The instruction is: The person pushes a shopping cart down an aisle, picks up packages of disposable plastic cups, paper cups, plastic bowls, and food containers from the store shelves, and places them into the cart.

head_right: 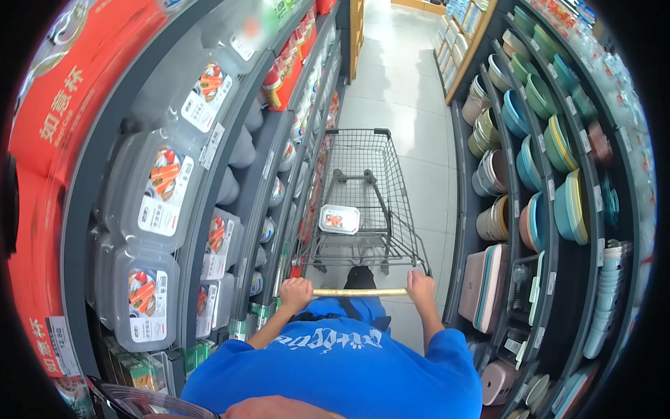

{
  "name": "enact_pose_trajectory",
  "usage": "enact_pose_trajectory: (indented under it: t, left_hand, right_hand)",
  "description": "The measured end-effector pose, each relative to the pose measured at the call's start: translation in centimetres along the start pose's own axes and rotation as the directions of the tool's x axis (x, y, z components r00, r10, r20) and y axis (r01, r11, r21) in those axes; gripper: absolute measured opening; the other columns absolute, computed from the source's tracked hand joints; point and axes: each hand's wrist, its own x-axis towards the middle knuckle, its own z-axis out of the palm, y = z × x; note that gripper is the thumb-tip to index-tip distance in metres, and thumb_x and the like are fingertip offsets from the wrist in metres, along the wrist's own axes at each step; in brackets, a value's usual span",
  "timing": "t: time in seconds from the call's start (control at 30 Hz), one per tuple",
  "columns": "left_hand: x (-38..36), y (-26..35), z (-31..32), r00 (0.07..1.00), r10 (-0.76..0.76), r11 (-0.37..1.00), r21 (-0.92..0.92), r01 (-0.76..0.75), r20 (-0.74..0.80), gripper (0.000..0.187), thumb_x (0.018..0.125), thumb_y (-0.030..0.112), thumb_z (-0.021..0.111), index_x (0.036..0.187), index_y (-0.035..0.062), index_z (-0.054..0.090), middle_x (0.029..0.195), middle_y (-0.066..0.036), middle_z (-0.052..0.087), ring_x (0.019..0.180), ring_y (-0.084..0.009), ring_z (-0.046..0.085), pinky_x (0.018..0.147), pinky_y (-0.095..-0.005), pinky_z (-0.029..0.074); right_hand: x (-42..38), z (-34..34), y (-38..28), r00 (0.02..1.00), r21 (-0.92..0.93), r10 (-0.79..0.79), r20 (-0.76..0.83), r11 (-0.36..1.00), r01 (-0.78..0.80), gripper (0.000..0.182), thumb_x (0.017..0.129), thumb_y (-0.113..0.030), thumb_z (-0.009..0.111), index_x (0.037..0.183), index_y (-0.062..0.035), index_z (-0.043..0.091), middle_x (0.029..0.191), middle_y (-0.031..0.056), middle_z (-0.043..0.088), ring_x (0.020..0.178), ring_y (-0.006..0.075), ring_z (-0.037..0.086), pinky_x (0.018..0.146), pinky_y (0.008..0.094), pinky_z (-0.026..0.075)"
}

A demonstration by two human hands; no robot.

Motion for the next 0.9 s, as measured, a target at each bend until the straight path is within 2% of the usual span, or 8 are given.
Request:
enact_pose_trajectory:
  t: [0.13, 0.3, 0.43, 0.57, 0.6, 0.7, 0.73, 0.9]
  left_hand:
    - [2.9, 1.1, 0.4, 0.999, -0.032, 0.997, 0.063, 0.032, -0.007, 0.027, 0.087, 0.028, 0.058, 0.067, 0.0112, 0.068, 0.072, -0.007, 0.067, 0.070, -0.0258, 0.064, 0.068, -0.0416, 0.048]
    - [8.8, 1.5, 1.1, 0.981, -0.135, 0.988, 0.097, 0.122, 0.141, 0.027, 0.086, 0.028, 0.057, 0.074, 0.0090, 0.071, 0.076, -0.011, 0.071, 0.072, -0.0304, 0.069, 0.067, -0.0468, 0.053]
    - [14.4, 1.9, 1.9, 0.901, -0.335, 0.939, 0.026, 0.342, 0.277, 0.029, 0.086, 0.031, 0.058, 0.083, 0.0086, 0.075, 0.085, -0.015, 0.073, 0.080, -0.0355, 0.072, 0.071, -0.0496, 0.057]
    - [21.0, 1.9, 2.7, 0.771, -0.485, 0.860, 0.064, 0.506, 0.413, 0.033, 0.086, 0.034, 0.059, 0.096, 0.0074, 0.075, 0.094, -0.020, 0.073, 0.093, -0.0375, 0.071, 0.084, -0.0477, 0.056]
    - [22.4, 2.2, 3.0, 0.747, -0.539, 0.827, 0.079, 0.556, 0.388, 0.037, 0.085, 0.034, 0.062, 0.100, 0.0034, 0.074, 0.103, -0.022, 0.072, 0.099, -0.0374, 0.070, 0.088, -0.0469, 0.055]
    - [26.2, 2.8, 3.0, 0.735, -0.569, 0.814, 0.127, 0.566, 0.370, 0.041, 0.084, 0.035, 0.064, 0.103, 0.0000, 0.072, 0.107, -0.023, 0.071, 0.102, -0.0374, 0.069, 0.088, -0.0469, 0.055]
    - [27.5, 2.9, 2.9, 0.699, -0.597, 0.788, 0.127, 0.602, 0.392, 0.041, 0.083, 0.037, 0.065, 0.105, 0.0028, 0.072, 0.106, -0.022, 0.071, 0.102, -0.0374, 0.069, 0.089, -0.0468, 0.054]
    - [32.0, 3.1, 3.8, 0.745, -0.587, 0.798, 0.074, 0.597, 0.316, 0.035, 0.085, 0.033, 0.065, 0.107, 0.0073, 0.072, 0.103, -0.021, 0.072, 0.100, -0.0376, 0.069, 0.088, -0.0469, 0.054]
  right_hand:
    - [1.8, 0.8, 1.5, 0.995, -0.036, -0.029, -0.090, 0.999, 0.026, 0.026, 0.092, -0.027, 0.060, 0.075, -0.0077, 0.062, 0.066, 0.0145, 0.065, 0.060, 0.0387, 0.062, 0.058, 0.0513, 0.046]
    - [6.8, 0.4, 2.6, 0.994, -0.002, -0.029, -0.108, 1.000, 0.029, 0.025, 0.091, -0.026, 0.061, 0.073, -0.0082, 0.062, 0.065, 0.0144, 0.065, 0.060, 0.0384, 0.063, 0.058, 0.0510, 0.047]
    - [11.5, -0.6, 2.9, 0.990, -0.005, -0.039, -0.132, 0.999, 0.039, 0.024, 0.090, -0.026, 0.063, 0.073, -0.0087, 0.063, 0.065, 0.0143, 0.065, 0.058, 0.0381, 0.063, 0.055, 0.0505, 0.048]
    - [16.5, -1.0, 3.4, 0.987, 0.004, -0.055, -0.151, 0.998, 0.056, 0.022, 0.088, -0.026, 0.065, 0.072, -0.0095, 0.064, 0.063, 0.0144, 0.065, 0.057, 0.0375, 0.063, 0.054, 0.0498, 0.049]
    - [17.5, -0.8, 3.7, 0.989, -0.008, -0.051, -0.135, 0.999, 0.050, 0.022, 0.087, -0.026, 0.065, 0.073, -0.0096, 0.064, 0.063, 0.0143, 0.065, 0.057, 0.0373, 0.063, 0.054, 0.0495, 0.049]
    - [21.4, -0.3, 4.4, 0.990, -0.033, -0.048, -0.132, 0.998, 0.044, 0.022, 0.087, -0.027, 0.064, 0.074, -0.0097, 0.066, 0.064, 0.0149, 0.066, 0.058, 0.0373, 0.064, 0.056, 0.0495, 0.051]
    - [22.7, -0.6, 4.4, 0.990, -0.031, -0.053, -0.132, 0.998, 0.050, 0.022, 0.088, -0.027, 0.064, 0.074, -0.0095, 0.066, 0.065, 0.0151, 0.066, 0.058, 0.0374, 0.064, 0.056, 0.0496, 0.051]
    - [27.7, -2.0, 4.4, 0.992, -0.011, -0.055, -0.111, 0.998, 0.054, 0.023, 0.089, -0.025, 0.062, 0.074, -0.0084, 0.066, 0.067, 0.0169, 0.067, 0.060, 0.0382, 0.065, 0.058, 0.0505, 0.051]
